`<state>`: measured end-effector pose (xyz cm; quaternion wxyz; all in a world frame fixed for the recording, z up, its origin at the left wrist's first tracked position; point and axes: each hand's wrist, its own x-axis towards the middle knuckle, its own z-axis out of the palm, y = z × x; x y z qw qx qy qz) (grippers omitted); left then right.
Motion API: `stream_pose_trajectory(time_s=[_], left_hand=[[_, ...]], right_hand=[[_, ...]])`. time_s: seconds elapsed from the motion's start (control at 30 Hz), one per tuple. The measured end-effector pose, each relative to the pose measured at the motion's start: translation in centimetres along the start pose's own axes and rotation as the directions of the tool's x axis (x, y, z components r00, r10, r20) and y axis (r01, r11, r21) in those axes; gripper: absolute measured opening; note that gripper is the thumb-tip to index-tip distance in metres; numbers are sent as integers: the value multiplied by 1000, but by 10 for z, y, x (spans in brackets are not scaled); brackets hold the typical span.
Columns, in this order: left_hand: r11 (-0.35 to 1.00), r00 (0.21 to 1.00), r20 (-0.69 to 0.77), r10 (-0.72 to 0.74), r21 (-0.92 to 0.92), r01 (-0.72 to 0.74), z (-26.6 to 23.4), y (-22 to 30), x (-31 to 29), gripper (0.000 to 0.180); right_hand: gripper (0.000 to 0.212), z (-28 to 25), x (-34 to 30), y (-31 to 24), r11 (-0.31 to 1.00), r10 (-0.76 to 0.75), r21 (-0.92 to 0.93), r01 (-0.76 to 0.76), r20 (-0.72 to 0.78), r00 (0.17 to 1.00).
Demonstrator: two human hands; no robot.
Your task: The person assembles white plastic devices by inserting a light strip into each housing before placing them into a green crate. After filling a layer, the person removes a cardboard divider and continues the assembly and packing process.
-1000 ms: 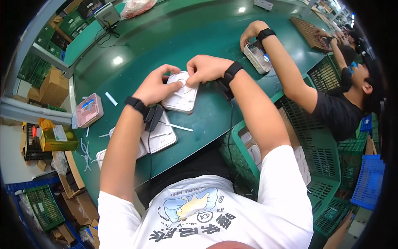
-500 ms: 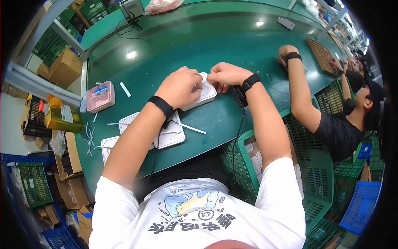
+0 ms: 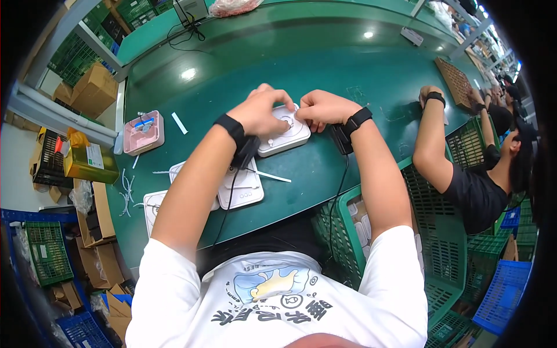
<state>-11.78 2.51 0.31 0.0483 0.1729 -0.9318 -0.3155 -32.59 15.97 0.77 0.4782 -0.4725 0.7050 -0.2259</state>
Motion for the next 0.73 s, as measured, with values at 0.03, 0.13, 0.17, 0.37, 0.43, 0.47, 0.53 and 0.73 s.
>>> stream_pose_trajectory(time_s=[0.03,0.13,0.17,0.37,0.43,0.47,0.53,0.73], left_hand=[[989,989,84,-119,-77,126,-8,-5,5,58],[970,965,156,-211,-87,226,-13,-2,5,79],[981,971,144,-189,-25,194,-11,1,5,88],[928,979,-26,201,324,-182,6,7,-39,91],[964,1000,8,-12,-266,14,-15,-23,-25,77],[836,993,68,-92,-536,114,-22,-37,-20,71],[651,978,163,-130,-730,208,-26,-57,-22,65],[291,951,278,-138,-906,307,-3,-58,2,62]], right_hand=[[30,1,2,-1,1000,-1,-5,1,-1,1000],[27,2,7,4,1000,4,23,-4,4,1000],[27,0,9,5,1000,0,12,0,2,1000],[27,-3,10,13,956,-291,-117,269,-282,914],[32,4,8,-9,893,-447,-222,391,-348,824],[47,16,1,-19,779,-627,-302,549,-377,682],[65,37,-10,-36,617,-784,-396,680,-379,492],[91,51,-24,-52,637,-669,-567,522,-70,740]])
